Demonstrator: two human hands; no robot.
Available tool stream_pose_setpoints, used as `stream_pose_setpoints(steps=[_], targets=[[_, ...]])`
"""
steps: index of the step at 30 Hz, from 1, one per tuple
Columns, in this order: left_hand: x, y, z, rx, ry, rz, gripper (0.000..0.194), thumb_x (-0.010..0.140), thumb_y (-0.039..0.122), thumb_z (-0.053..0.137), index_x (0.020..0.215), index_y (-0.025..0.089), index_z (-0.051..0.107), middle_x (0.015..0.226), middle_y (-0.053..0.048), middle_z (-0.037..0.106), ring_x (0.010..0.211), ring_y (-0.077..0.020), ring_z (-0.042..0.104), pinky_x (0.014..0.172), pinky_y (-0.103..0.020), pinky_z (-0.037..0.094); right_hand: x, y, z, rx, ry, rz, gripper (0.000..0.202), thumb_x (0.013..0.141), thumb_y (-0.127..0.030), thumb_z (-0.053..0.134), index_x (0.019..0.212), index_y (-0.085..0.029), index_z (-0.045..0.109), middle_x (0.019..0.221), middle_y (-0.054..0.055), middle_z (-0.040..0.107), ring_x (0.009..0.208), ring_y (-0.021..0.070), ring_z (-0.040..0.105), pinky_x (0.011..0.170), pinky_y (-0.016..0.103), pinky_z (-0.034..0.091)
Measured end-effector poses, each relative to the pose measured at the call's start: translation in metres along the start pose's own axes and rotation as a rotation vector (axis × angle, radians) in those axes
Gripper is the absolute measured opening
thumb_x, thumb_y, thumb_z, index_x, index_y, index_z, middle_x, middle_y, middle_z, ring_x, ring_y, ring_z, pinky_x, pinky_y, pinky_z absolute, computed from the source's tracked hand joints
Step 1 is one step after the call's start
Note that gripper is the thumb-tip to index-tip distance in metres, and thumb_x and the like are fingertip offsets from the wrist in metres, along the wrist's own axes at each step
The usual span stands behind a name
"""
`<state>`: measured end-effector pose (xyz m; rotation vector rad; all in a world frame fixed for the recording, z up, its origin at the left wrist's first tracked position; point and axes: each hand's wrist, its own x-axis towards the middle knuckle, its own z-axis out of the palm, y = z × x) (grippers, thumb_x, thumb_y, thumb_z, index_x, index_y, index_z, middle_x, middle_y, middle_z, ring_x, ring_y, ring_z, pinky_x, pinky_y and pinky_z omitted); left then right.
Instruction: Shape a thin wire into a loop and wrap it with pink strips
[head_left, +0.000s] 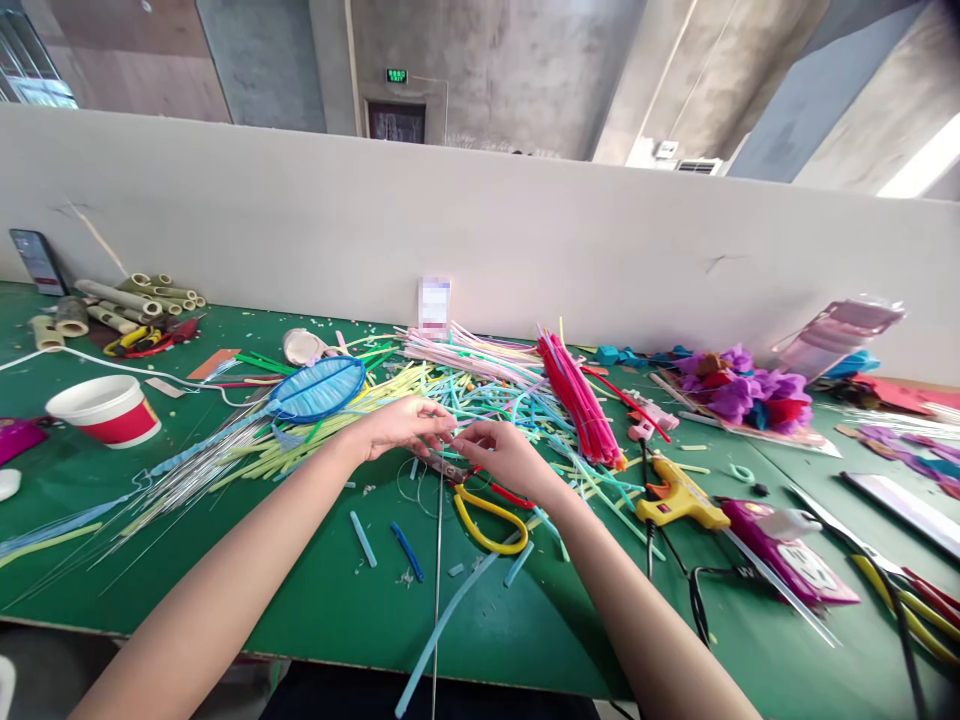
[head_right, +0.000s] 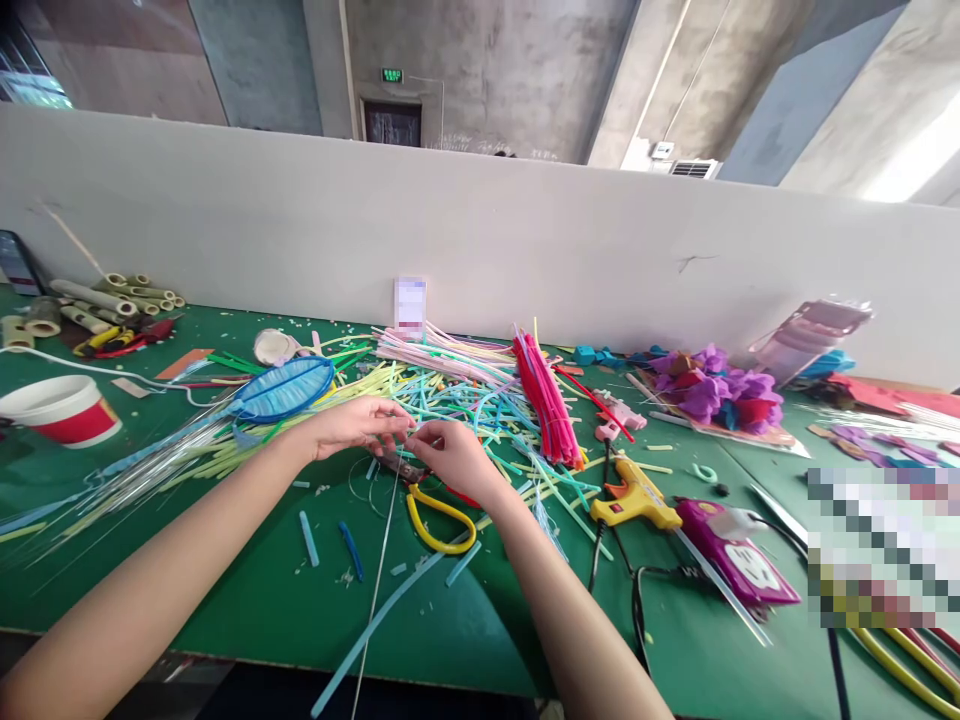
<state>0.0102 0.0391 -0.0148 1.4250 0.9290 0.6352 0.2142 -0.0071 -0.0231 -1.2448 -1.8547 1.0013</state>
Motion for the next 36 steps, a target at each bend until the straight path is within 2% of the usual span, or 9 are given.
stream_pose_setpoints(steps=[6, 9, 12, 15, 18, 21, 25, 29, 36], targets=[[-0.015, -0.002, -0.011, -0.234, 0.092, 0.05, 0.036, 0.079, 0.045, 0.078, 0.1, 0.016, 0.071, 0.108, -0.014, 0.074, 0.096, -0.0219, 0.072, 0.087, -0.033, 0.058, -0.005, -0.01, 0.0, 0.325, 0.013, 0.105, 0.031, 0.079, -0.049, 0.069, 0.08, -0.018, 0.068, 0.074, 0.0, 0.065, 0.055, 0.0116, 0.059, 0.048, 0.023, 0.047], [-0.029, -0.002, -0.012, -0.317, 0.091, 0.09, 0.041, 0.085, 0.048, 0.071, 0.114, 0.018, 0.066, 0.125, -0.016, 0.069, 0.114, -0.0257, 0.066, 0.095, -0.035, 0.055, -0.007, -0.019, 0.002, 0.467, 0.045, 0.131, 0.034, 0.074, -0.051, 0.074, 0.078, -0.018, 0.067, 0.076, 0.001, 0.064, 0.055, 0.0105, 0.058, 0.046, 0.022, 0.048], [-0.042, -0.004, -0.01, -0.271, 0.061, 0.068, 0.05, 0.086, 0.053, 0.067, 0.122, 0.019, 0.062, 0.133, -0.017, 0.064, 0.118, -0.0291, 0.065, 0.094, -0.039, 0.056, -0.007, -0.027, 0.003, 0.592, 0.118, 0.134, 0.036, 0.07, -0.05, 0.079, 0.082, -0.017, 0.069, 0.079, 0.001, 0.064, 0.06, 0.0097, 0.058, 0.049, 0.02, 0.048], [-0.047, -0.008, -0.002, -0.201, 0.028, 0.074, 0.052, 0.083, 0.052, 0.071, 0.119, 0.016, 0.064, 0.127, -0.018, 0.068, 0.113, -0.0298, 0.067, 0.094, -0.041, 0.055, -0.007, -0.032, 0.007, 0.703, 0.232, 0.132, 0.038, 0.069, -0.05, 0.079, 0.087, -0.018, 0.069, 0.083, 0.0, 0.063, 0.064, 0.0081, 0.057, 0.054, 0.019, 0.049], [-0.044, -0.014, 0.008, -0.232, 0.139, 0.104, 0.05, 0.077, 0.046, 0.079, 0.115, 0.015, 0.067, 0.113, -0.015, 0.074, 0.101, -0.0273, 0.072, 0.089, -0.04, 0.056, -0.009, -0.034, 0.014, 0.778, 0.318, 0.139, 0.039, 0.07, -0.05, 0.079, 0.09, -0.019, 0.069, 0.083, -0.002, 0.061, 0.065, 0.0073, 0.056, 0.058, 0.019, 0.05], [-0.039, -0.019, 0.014, -0.25, 0.185, 0.119, 0.044, 0.078, 0.047, 0.078, 0.107, 0.014, 0.071, 0.104, -0.014, 0.076, 0.092, -0.0251, 0.074, 0.081, -0.036, 0.058, -0.011, -0.033, 0.021, 0.812, 0.359, 0.136, 0.039, 0.068, -0.05, 0.081, 0.088, -0.018, 0.069, 0.082, -0.002, 0.06, 0.068, 0.0084, 0.057, 0.062, 0.021, 0.051], [-0.035, -0.022, 0.013, -0.251, 0.255, 0.164, 0.039, 0.075, 0.046, 0.08, 0.1, 0.016, 0.073, 0.102, -0.01, 0.076, 0.087, -0.0229, 0.074, 0.071, -0.029, 0.058, -0.011, -0.031, 0.027, 0.808, 0.376, 0.133, 0.04, 0.066, -0.05, 0.082, 0.085, -0.018, 0.068, 0.08, -0.001, 0.061, 0.072, 0.0114, 0.059, 0.068, 0.025, 0.054], [-0.034, -0.024, 0.01, -0.248, 0.31, 0.177, 0.036, 0.071, 0.043, 0.084, 0.092, 0.015, 0.075, 0.088, -0.007, 0.076, 0.078, -0.0205, 0.073, 0.062, -0.025, 0.056, -0.009, -0.029, 0.031, 0.781, 0.354, 0.12, 0.041, 0.068, -0.052, 0.08, 0.085, -0.018, 0.067, 0.078, -0.001, 0.061, 0.073, 0.0124, 0.06, 0.073, 0.028, 0.055], [-0.037, -0.022, 0.008, -0.277, 0.285, 0.143, 0.036, 0.067, 0.041, 0.087, 0.087, 0.013, 0.077, 0.082, -0.009, 0.075, 0.073, -0.0201, 0.072, 0.06, -0.025, 0.056, -0.004, -0.031, 0.031, 0.607, 0.278, 0.049, 0.043, 0.074, -0.058, 0.072, 0.087, -0.018, 0.065, 0.079, 0.001, 0.062, 0.077, 0.0157, 0.062, 0.08, 0.035, 0.056]])
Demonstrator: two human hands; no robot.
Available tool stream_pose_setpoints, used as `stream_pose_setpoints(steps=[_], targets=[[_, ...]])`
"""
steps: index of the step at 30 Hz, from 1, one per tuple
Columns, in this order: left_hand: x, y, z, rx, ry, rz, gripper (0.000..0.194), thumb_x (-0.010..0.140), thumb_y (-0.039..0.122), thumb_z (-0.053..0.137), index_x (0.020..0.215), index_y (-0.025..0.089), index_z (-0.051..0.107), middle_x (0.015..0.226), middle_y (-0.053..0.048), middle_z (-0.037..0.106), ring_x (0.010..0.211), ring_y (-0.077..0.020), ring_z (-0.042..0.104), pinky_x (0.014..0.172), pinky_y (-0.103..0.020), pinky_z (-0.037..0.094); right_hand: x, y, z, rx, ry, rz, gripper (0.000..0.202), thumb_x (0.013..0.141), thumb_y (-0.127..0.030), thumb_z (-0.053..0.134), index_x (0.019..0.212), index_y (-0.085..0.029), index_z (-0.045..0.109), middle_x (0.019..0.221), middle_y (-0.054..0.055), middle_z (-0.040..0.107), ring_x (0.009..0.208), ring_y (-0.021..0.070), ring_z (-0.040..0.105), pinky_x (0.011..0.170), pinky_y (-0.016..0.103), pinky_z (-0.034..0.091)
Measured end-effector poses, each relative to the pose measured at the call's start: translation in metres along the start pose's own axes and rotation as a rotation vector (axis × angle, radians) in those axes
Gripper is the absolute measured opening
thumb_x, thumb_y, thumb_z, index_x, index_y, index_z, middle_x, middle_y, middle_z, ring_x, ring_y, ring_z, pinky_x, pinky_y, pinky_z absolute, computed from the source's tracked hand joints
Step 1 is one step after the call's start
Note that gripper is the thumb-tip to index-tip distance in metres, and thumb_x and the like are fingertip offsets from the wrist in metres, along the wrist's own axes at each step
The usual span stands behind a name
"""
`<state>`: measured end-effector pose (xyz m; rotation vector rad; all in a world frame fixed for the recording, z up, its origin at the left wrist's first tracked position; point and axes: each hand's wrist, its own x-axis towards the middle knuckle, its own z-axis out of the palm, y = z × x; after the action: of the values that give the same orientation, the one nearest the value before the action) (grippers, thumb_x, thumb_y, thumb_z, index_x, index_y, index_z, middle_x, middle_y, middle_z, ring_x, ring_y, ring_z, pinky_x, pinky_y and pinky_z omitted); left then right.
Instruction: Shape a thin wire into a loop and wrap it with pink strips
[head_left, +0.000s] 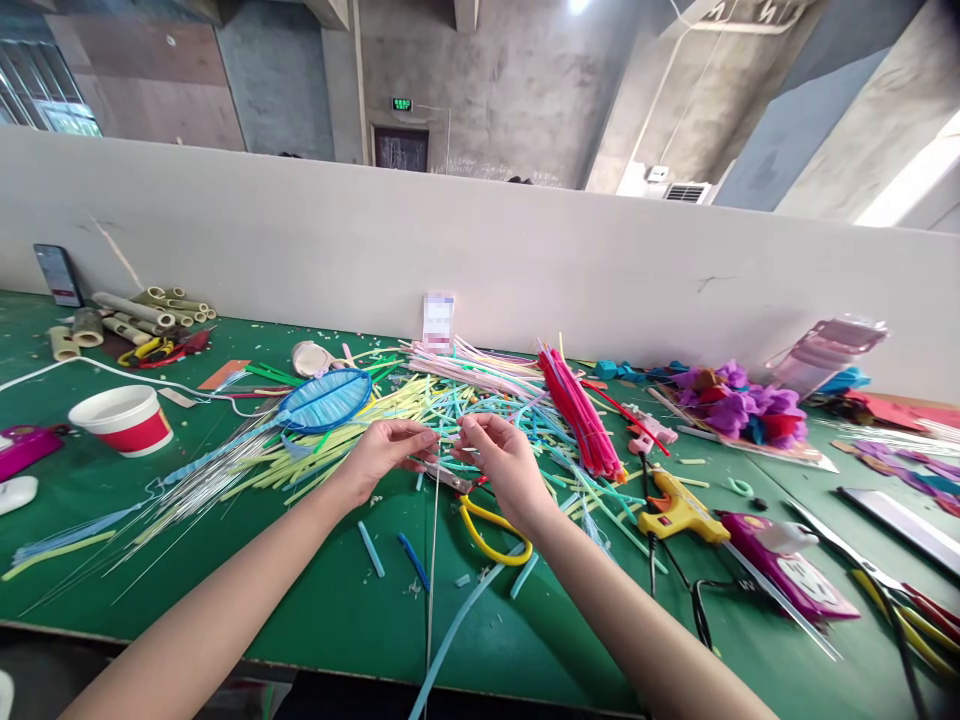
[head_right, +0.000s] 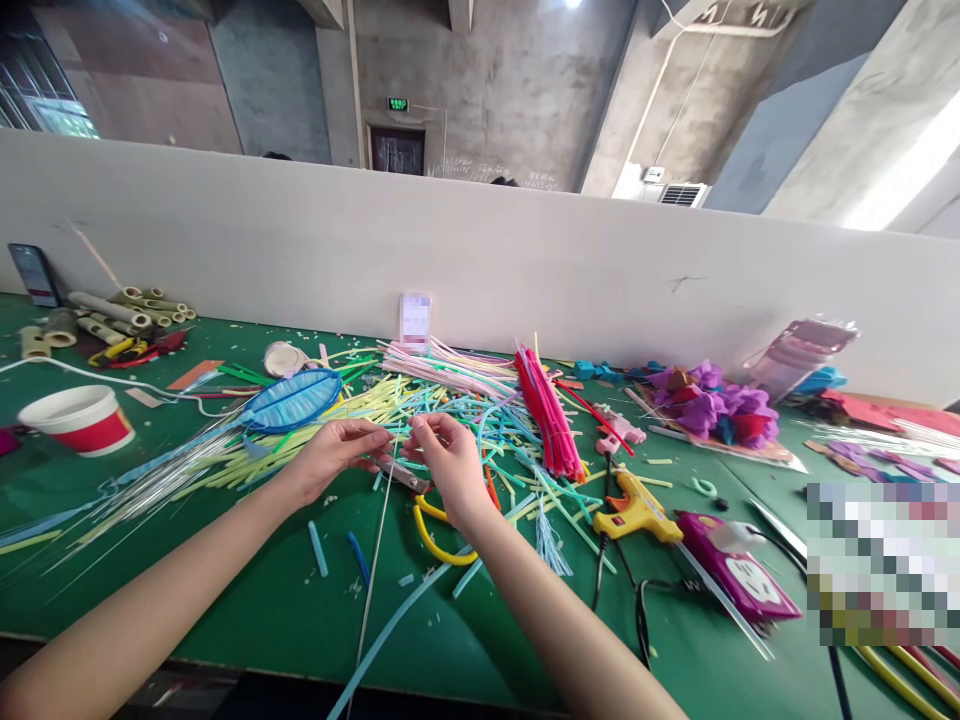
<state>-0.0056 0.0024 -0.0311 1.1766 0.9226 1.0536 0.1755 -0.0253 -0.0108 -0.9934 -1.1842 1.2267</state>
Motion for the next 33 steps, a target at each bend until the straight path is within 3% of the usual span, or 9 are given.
stream_pose_setpoints(steps=[6, 8, 11, 14, 18, 20, 26, 29, 33], targets=[[0.004, 0.002, -0.015, -0.086, 0.07, -0.033, 0.035, 0.063, 0.039, 0.09, 0.084, 0.014, 0.077, 0.081, -0.007, 0.075, 0.072, -0.0173, 0.071, 0.062, -0.024, 0.057, 0.015, -0.012, -0.024, -0.331, -0.037, -0.055, 0.051, 0.088, -0.064, 0.045, 0.113, -0.022, 0.06, 0.115, 0.009, 0.063, 0.104, 0.0231, 0.061, 0.094, 0.043, 0.048], [0.006, 0.0, -0.021, -0.133, 0.081, -0.054, 0.035, 0.062, 0.038, 0.091, 0.084, 0.015, 0.078, 0.081, -0.007, 0.075, 0.076, -0.017, 0.071, 0.067, -0.026, 0.059, 0.011, -0.014, -0.036, -0.477, -0.071, -0.058, 0.048, 0.08, -0.061, 0.06, 0.105, -0.021, 0.064, 0.111, 0.01, 0.064, 0.11, 0.0294, 0.057, 0.101, 0.051, 0.04], [0.008, -0.001, -0.025, -0.209, 0.068, -0.075, 0.034, 0.06, 0.033, 0.092, 0.084, 0.015, 0.077, 0.081, -0.006, 0.075, 0.076, -0.0167, 0.07, 0.071, -0.03, 0.061, -0.007, -0.011, -0.047, -0.808, -0.213, -0.038, 0.055, 0.056, -0.052, 0.084, 0.098, -0.019, 0.069, 0.108, 0.014, 0.064, 0.117, 0.0409, 0.048, 0.105, 0.062, 0.027], [0.007, -0.001, -0.023, -0.291, 0.038, -0.065, 0.03, 0.061, 0.031, 0.092, 0.081, 0.015, 0.076, 0.08, -0.003, 0.074, 0.076, -0.0168, 0.069, 0.073, -0.034, 0.062, -0.029, -0.003, -0.047, -1.346, -0.426, -0.058, 0.072, 0.062, -0.057, 0.079, 0.121, -0.019, 0.062, 0.121, 0.018, 0.057, 0.116, 0.0408, 0.048, 0.098, 0.059, 0.035], [0.006, 0.001, -0.021, -0.366, 0.007, -0.037, 0.024, 0.067, 0.029, 0.089, 0.081, 0.015, 0.074, 0.077, -0.002, 0.073, 0.077, -0.0175, 0.071, 0.074, -0.033, 0.062, -0.035, 0.008, -0.044, -1.584, -0.429, -0.202, 0.056, 0.07, -0.052, 0.071, 0.113, -0.017, 0.063, 0.112, 0.015, 0.059, 0.104, 0.0335, 0.055, 0.084, 0.044, 0.047], [0.006, 0.001, -0.021, -0.38, -0.002, -0.03, 0.023, 0.069, 0.028, 0.088, 0.082, 0.014, 0.074, 0.077, -0.003, 0.074, 0.076, -0.0173, 0.072, 0.072, -0.029, 0.062, -0.026, 0.012, -0.047, -1.613, -0.406, -0.254, 0.05, 0.074, -0.05, 0.068, 0.112, -0.017, 0.064, 0.113, 0.015, 0.06, 0.104, 0.0325, 0.055, 0.085, 0.043, 0.048], [0.006, 0.002, -0.021, -0.381, -0.017, -0.021, 0.025, 0.068, 0.028, 0.088, 0.083, 0.013, 0.074, 0.078, -0.004, 0.075, 0.075, -0.0162, 0.072, 0.069, -0.025, 0.061, 0.03, 0.024, -0.063, -1.658, -0.363, -0.332, 0.05, 0.091, -0.039, 0.058, 0.132, -0.011, 0.057, 0.134, 0.019, 0.054, 0.125, 0.0337, 0.048, 0.108, 0.045, 0.037], [0.005, 0.003, -0.019, -0.378, -0.018, -0.018, 0.027, 0.066, 0.029, 0.089, 0.082, 0.012, 0.075, 0.078, -0.004, 0.075, 0.075, -0.0158, 0.072, 0.069, -0.024, 0.061, 0.057, 0.028, -0.063, -1.686, -0.35, -0.35, 0.047, 0.094, -0.031, 0.057, 0.136, -0.009, 0.054, 0.133, 0.021, 0.054, 0.126, 0.0331, 0.048, 0.106, 0.044, 0.04], [0.006, 0.002, -0.019, -0.373, -0.007, -0.012, 0.027, 0.066, 0.028, 0.089, 0.083, 0.012, 0.075, 0.08, -0.006, 0.076, 0.077, -0.0163, 0.072, 0.07, -0.024, 0.06, 0.088, 0.027, -0.059, -1.707, -0.31, -0.356, 0.036, 0.096, -0.032, 0.059, 0.129, -0.017, 0.057, 0.13, 0.013, 0.058, 0.114, 0.0258, 0.059, 0.095, 0.046, 0.051]])
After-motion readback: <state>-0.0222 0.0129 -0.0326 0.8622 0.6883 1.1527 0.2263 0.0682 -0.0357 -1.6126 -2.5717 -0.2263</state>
